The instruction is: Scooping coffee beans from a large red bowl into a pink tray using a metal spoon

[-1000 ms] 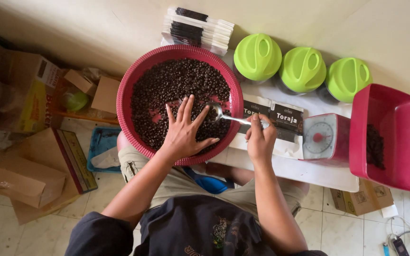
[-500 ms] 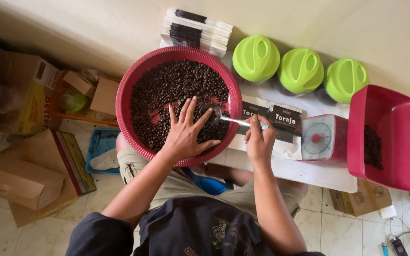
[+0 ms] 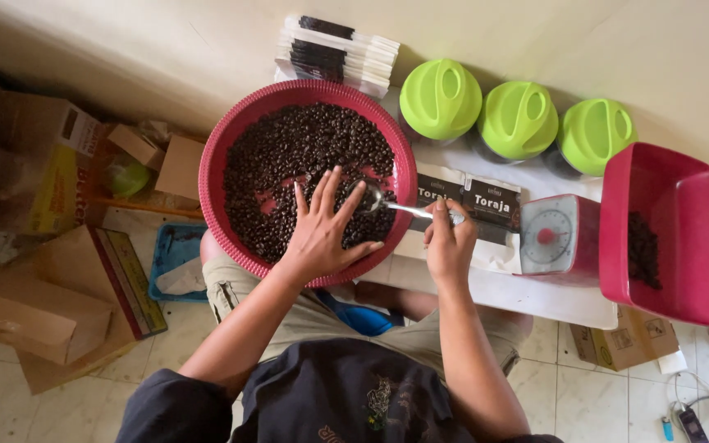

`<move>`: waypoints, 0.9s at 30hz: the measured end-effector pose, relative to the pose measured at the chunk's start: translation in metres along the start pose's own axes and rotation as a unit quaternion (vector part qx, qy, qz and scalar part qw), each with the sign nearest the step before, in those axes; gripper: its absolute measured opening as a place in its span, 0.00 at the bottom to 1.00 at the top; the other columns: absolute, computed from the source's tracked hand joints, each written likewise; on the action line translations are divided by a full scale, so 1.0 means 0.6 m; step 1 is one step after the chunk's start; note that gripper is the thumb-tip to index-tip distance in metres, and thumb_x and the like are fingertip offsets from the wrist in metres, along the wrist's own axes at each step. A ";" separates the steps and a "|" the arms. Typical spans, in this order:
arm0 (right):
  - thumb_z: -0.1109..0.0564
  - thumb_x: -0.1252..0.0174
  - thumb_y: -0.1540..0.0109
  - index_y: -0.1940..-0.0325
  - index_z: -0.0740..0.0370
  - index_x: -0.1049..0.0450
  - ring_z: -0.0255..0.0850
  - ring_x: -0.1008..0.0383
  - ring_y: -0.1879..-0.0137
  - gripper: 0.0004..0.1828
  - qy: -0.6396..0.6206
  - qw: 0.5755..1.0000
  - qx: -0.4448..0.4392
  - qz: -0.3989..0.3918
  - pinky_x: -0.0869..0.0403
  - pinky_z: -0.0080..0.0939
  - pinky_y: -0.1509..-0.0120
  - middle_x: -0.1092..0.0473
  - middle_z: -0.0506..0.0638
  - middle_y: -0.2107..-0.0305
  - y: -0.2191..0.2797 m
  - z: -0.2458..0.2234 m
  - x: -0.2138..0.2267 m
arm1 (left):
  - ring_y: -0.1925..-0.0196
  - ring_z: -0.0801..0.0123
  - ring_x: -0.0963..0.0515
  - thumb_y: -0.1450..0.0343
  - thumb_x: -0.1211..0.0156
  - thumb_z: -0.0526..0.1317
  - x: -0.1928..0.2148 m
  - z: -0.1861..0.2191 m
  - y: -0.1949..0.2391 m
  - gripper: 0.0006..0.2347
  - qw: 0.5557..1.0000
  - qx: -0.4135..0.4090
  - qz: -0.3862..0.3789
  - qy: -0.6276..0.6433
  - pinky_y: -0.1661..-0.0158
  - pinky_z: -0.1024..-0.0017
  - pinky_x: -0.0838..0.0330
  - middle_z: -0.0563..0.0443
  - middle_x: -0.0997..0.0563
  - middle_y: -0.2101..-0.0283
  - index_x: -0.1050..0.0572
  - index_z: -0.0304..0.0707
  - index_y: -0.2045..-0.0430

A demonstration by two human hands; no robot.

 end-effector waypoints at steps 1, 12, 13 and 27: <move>0.51 0.51 0.30 0.66 0.61 0.23 0.39 0.35 0.84 0.17 0.000 1.000 0.000 0.000 0.35 0.33 0.75 0.37 0.51 0.91 0.002 -0.002 0.002 | 0.22 0.40 0.54 0.35 0.41 0.69 0.000 -0.001 0.001 0.43 1.000 0.000 0.000 0.000 0.35 0.23 0.65 0.27 0.54 0.24 0.46 0.53 0.26; 0.52 0.50 0.30 0.67 0.62 0.24 0.38 0.36 0.84 0.16 -0.016 0.999 -0.010 0.045 0.36 0.32 0.75 0.38 0.51 0.91 -0.005 0.001 0.032 | 0.25 0.33 0.49 0.33 0.36 0.62 -0.023 -0.015 0.016 0.40 0.996 0.029 0.059 0.061 0.36 0.22 0.61 0.24 0.52 0.26 0.42 0.43 0.29; 0.52 0.50 0.30 0.67 0.62 0.24 0.38 0.36 0.84 0.16 -0.017 0.999 -0.010 0.049 0.36 0.32 0.75 0.38 0.51 0.91 -0.004 -0.007 0.035 | 0.25 0.33 0.49 0.33 0.36 0.62 -0.026 -0.013 0.016 0.40 0.996 0.025 0.058 0.060 0.36 0.22 0.61 0.24 0.52 0.26 0.42 0.43 0.29; 0.53 0.48 0.33 0.67 0.60 0.25 0.34 0.38 0.85 0.12 -0.074 0.976 -0.017 0.205 0.42 0.30 0.77 0.40 0.49 0.92 -0.006 -0.028 0.146 | 0.25 0.34 0.46 0.35 0.33 0.62 -0.060 0.032 -0.012 0.38 0.985 -0.056 0.044 0.158 0.35 0.26 0.57 0.28 0.45 0.28 0.36 0.43 0.32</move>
Point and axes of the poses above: each hand's wrist, its own y-axis away from the middle knuckle, its own x-axis out of the back of the hand, z = x × y, the point moved 1 cm from there along -y, towards the middle knuckle
